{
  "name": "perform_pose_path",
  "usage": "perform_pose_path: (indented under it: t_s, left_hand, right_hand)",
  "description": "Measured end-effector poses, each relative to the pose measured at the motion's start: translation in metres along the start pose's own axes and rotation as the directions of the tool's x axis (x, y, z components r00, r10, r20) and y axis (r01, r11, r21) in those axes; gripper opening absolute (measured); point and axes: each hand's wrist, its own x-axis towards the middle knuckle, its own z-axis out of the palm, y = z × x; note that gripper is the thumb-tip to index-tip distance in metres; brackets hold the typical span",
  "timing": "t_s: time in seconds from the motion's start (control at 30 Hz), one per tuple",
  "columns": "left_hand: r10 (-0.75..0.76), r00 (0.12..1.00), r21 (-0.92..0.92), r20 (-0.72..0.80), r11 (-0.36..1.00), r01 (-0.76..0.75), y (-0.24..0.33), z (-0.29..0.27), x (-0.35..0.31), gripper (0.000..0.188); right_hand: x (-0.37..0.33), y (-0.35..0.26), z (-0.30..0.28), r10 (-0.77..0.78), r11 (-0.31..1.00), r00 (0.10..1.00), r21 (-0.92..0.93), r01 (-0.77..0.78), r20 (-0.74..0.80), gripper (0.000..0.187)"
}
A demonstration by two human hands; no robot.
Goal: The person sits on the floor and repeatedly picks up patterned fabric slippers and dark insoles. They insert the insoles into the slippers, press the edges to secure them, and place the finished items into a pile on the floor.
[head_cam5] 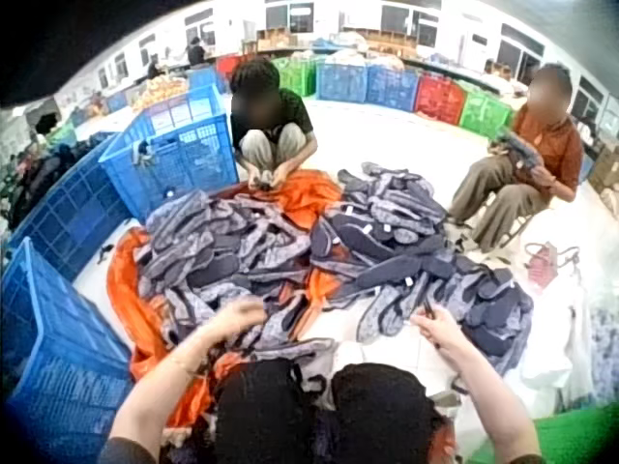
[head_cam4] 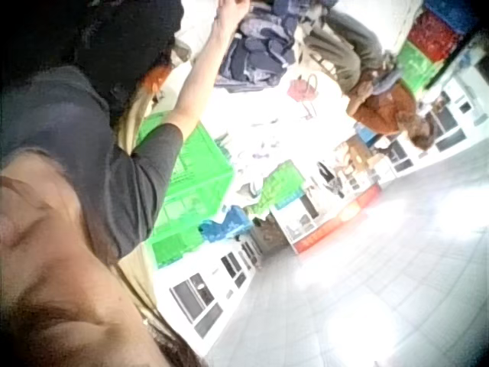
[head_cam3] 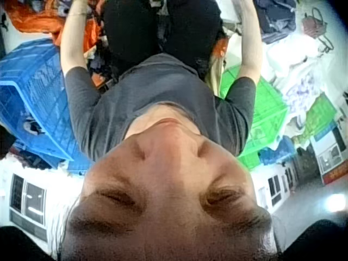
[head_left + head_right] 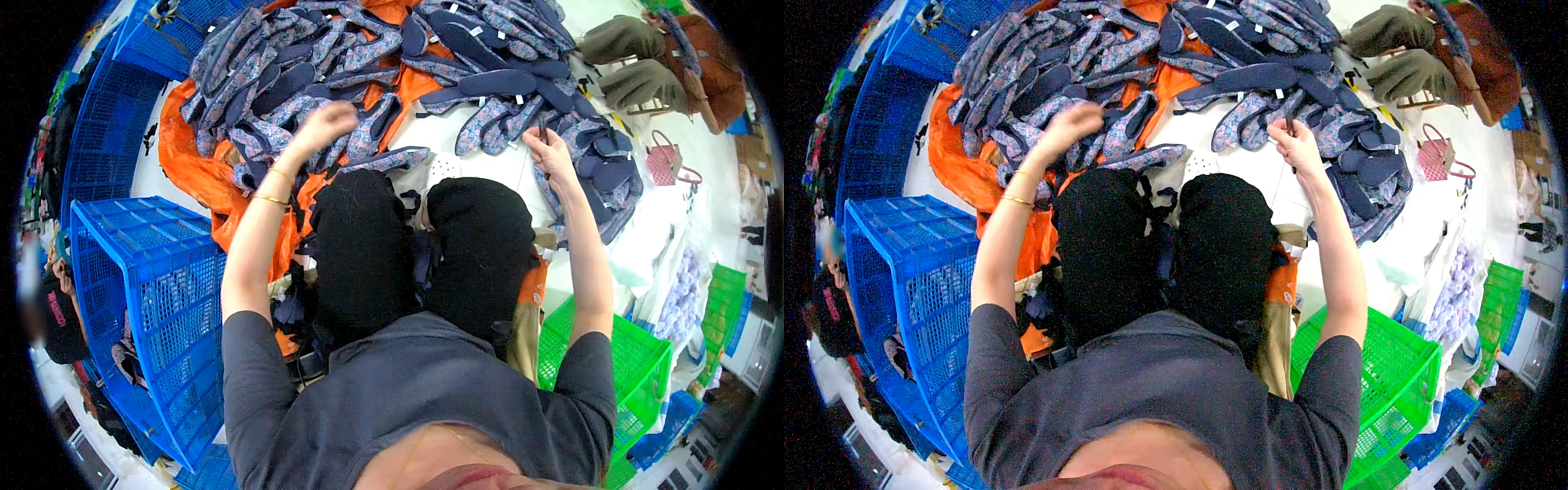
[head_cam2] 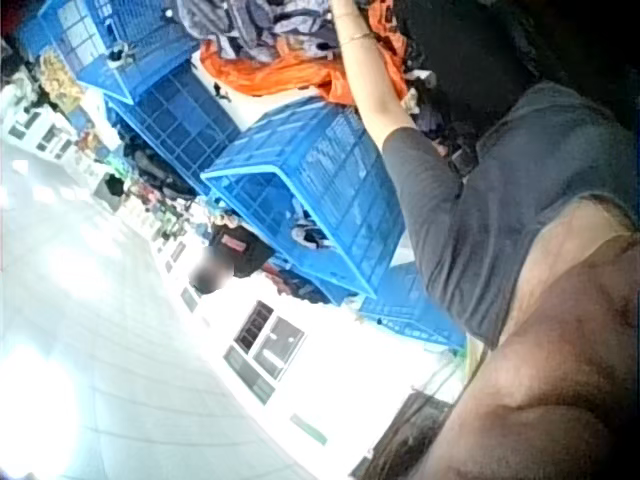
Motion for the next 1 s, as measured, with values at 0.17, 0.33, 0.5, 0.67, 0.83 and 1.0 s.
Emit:
perform_pose_path:
  t_s: [0.17, 0.33, 0.5, 0.67, 0.83, 1.0]
  left_hand:
    - [-0.148, 0.934, 0.488, 0.326, 0.872, -0.032, -0.141, 0.099, 0.020, 0.057]
    - [-0.072, 0.984, 0.873, 0.165, 0.474, -0.112, -0.176, 0.153, 0.014, 0.032]
    - [-0.125, 0.989, 0.674, 0.081, 0.737, 0.037, -0.141, 0.105, 0.024, 0.037]
    - [-0.397, 0.888, 0.162, -0.232, 0.884, 0.438, -0.030, -0.049, 0.030, 0.034]
    - [0.279, 0.655, 0.644, -0.703, 0.641, 0.418, -0.030, -0.177, 0.053, 0.047]
    - [0.364, 0.806, 0.629, -0.466, 0.777, 0.013, -0.057, -0.087, 0.076, 0.038]
  right_hand:
    - [0.090, 0.082, -0.014, 0.258, 0.877, 0.966, -0.425, -0.223, 0.026, 0.020]
    - [0.177, 0.170, -0.004, 0.350, 0.678, 0.935, -0.675, -0.291, -0.052, 0.026]
    - [0.210, 0.215, 0.041, 0.210, 0.793, 0.976, -0.574, -0.207, -0.061, 0.044]
    - [0.229, 0.249, 0.068, 0.245, 0.858, 0.948, -0.411, -0.310, -0.203, 0.027]
    - [0.236, 0.258, 0.071, 0.339, 0.898, 0.929, -0.243, -0.366, -0.145, 0.018]
    - [0.241, 0.258, 0.069, 0.218, 0.898, 0.956, -0.344, -0.276, -0.198, 0.015]
